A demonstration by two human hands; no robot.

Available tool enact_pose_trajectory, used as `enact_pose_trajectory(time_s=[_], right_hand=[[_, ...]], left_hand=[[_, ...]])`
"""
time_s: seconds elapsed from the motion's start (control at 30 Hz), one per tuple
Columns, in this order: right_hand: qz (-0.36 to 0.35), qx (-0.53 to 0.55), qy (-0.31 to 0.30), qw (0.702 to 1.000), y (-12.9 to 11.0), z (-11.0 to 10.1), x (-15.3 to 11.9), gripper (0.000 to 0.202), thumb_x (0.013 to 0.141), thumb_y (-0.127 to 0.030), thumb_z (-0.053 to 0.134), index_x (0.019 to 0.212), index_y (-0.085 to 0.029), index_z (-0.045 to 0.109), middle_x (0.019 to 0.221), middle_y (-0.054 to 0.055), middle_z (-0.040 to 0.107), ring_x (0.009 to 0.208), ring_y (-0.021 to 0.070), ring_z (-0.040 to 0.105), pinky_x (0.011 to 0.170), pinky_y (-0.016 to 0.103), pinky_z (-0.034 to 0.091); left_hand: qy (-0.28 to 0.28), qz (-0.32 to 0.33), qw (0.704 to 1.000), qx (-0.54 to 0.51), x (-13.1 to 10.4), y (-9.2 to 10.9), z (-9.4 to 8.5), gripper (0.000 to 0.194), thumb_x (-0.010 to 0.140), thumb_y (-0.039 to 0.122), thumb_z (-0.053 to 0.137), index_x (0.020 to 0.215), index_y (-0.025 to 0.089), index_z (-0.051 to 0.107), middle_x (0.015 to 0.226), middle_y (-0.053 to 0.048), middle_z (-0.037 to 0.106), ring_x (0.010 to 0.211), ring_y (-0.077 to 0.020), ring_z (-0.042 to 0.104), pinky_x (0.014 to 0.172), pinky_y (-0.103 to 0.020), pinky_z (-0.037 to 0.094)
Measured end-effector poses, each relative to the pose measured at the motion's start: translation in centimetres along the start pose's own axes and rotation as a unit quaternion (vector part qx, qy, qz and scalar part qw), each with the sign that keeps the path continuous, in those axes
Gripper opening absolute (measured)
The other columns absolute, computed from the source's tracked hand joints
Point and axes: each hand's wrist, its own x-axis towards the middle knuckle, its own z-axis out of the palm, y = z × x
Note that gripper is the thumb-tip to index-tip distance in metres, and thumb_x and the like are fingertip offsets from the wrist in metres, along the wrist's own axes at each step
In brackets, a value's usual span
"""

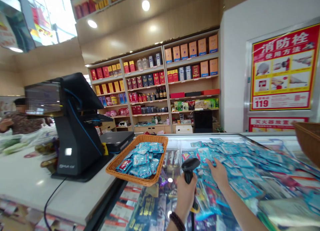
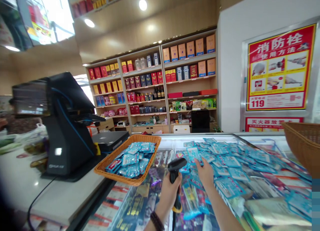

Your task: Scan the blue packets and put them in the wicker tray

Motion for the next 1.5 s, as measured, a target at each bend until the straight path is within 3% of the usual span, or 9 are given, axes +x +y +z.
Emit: enact_pose_trajectory(time_s=[0.1, 0.2, 0.6, 1.0, 1.23, 1.4, 1.5], right_hand=[[-0.008, 0.078, 0.04, 0.996, -0.4, -0.6, -0.3, 0.052, 0.08, -0.079, 0.041, 0.067, -0.03, 0.055, 0.06, 0.007, 0.067, 0.06, 0.0292, 0.065, 0.064, 0.041, 0.051], [-0.014, 0.126, 0.039, 0.991, -1.0, -0.9, -0.7, 0.054, 0.078, -0.083, 0.046, 0.061, -0.032, 0.048, 0.05, 0.001, 0.056, 0.051, 0.0242, 0.054, 0.057, 0.037, 0.045], [-0.025, 0.142, 0.018, 0.989, -1.6, -1.2, -0.7, 0.054, 0.075, -0.082, 0.05, 0.066, -0.029, 0.059, 0.062, 0.006, 0.07, 0.063, 0.0294, 0.065, 0.065, 0.04, 0.05], [-0.029, 0.143, 0.02, 0.989, -2.0, -1.4, -0.8, 0.058, 0.075, -0.085, 0.05, 0.066, -0.029, 0.06, 0.064, 0.007, 0.073, 0.065, 0.0298, 0.068, 0.066, 0.04, 0.051], [-0.025, 0.13, 0.027, 0.991, -2.6, -1.7, -1.1, 0.055, 0.074, -0.083, 0.05, 0.062, -0.03, 0.053, 0.054, 0.003, 0.065, 0.054, 0.0257, 0.059, 0.059, 0.038, 0.046], [0.022, 0.105, 0.056, 0.993, -2.1, -1.0, -1.1, 0.051, 0.068, -0.074, 0.055, 0.084, -0.027, 0.066, 0.071, 0.009, 0.075, 0.062, 0.0316, 0.067, 0.065, 0.043, 0.051], [0.035, 0.116, 0.033, 0.992, -2.1, 0.2, -0.4, 0.054, 0.064, -0.071, 0.058, 0.093, -0.026, 0.068, 0.067, 0.009, 0.075, 0.066, 0.0371, 0.073, 0.064, 0.046, 0.053]], left_hand=[[0.004, 0.008, 1.0, 0.005, -0.3, 0.5, -0.2, 0.053, 0.074, 0.071, 0.074, 0.076, 0.021, 0.058, 0.048, 0.006, 0.048, 0.04, -0.0103, 0.043, 0.045, -0.025, 0.038], [0.008, 0.014, 1.0, 0.0, -0.5, 1.0, -0.5, 0.054, 0.073, 0.072, 0.073, 0.079, 0.02, 0.059, 0.049, 0.006, 0.048, 0.041, -0.0105, 0.043, 0.046, -0.025, 0.039], [-0.009, 0.019, 1.0, -0.015, -0.9, 1.7, -0.6, 0.053, 0.073, 0.071, 0.076, 0.076, 0.021, 0.057, 0.05, 0.006, 0.048, 0.04, -0.0095, 0.043, 0.045, -0.025, 0.039], [-0.016, 0.019, 0.999, -0.026, -1.0, 1.9, -0.7, 0.053, 0.073, 0.07, 0.078, 0.075, 0.021, 0.056, 0.051, 0.006, 0.048, 0.041, -0.0096, 0.043, 0.046, -0.026, 0.04], [0.006, 0.023, 0.999, -0.031, -1.0, 1.6, -0.8, 0.055, 0.072, 0.071, 0.079, 0.078, 0.02, 0.06, 0.052, 0.006, 0.049, 0.041, -0.0098, 0.043, 0.045, -0.025, 0.041], [0.032, 0.027, 0.997, -0.057, -0.3, 1.8, -1.5, 0.058, 0.072, 0.074, 0.079, 0.078, 0.02, 0.059, 0.047, 0.007, 0.046, 0.039, -0.009, 0.041, 0.043, -0.024, 0.04], [0.062, 0.019, 0.994, -0.088, 0.2, 3.1, -2.8, 0.062, 0.065, 0.076, 0.083, 0.081, 0.021, 0.06, 0.047, 0.008, 0.045, 0.039, -0.0094, 0.041, 0.043, -0.024, 0.04]])
